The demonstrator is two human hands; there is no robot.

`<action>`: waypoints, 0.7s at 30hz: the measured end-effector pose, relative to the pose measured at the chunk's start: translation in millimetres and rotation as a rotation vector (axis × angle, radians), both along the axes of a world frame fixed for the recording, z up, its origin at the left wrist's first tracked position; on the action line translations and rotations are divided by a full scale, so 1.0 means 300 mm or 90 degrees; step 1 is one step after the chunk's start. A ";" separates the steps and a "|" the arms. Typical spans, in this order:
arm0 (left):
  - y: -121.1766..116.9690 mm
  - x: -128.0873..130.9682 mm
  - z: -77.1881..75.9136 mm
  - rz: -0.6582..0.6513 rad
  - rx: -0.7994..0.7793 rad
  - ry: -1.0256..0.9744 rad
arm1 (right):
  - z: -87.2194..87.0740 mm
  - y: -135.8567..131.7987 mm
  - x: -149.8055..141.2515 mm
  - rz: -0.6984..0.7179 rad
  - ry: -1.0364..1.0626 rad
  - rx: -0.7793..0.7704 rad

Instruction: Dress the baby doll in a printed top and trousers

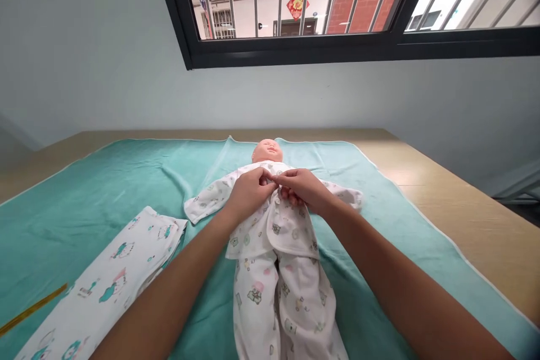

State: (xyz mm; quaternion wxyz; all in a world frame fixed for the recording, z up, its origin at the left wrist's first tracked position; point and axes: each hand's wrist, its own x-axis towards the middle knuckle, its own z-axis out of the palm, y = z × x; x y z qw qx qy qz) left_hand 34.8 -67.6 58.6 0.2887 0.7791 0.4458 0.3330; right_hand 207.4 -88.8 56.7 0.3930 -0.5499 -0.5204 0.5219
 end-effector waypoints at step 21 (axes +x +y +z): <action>-0.003 -0.020 0.015 -0.042 -0.173 -0.137 | -0.017 0.024 0.027 0.026 0.005 -0.027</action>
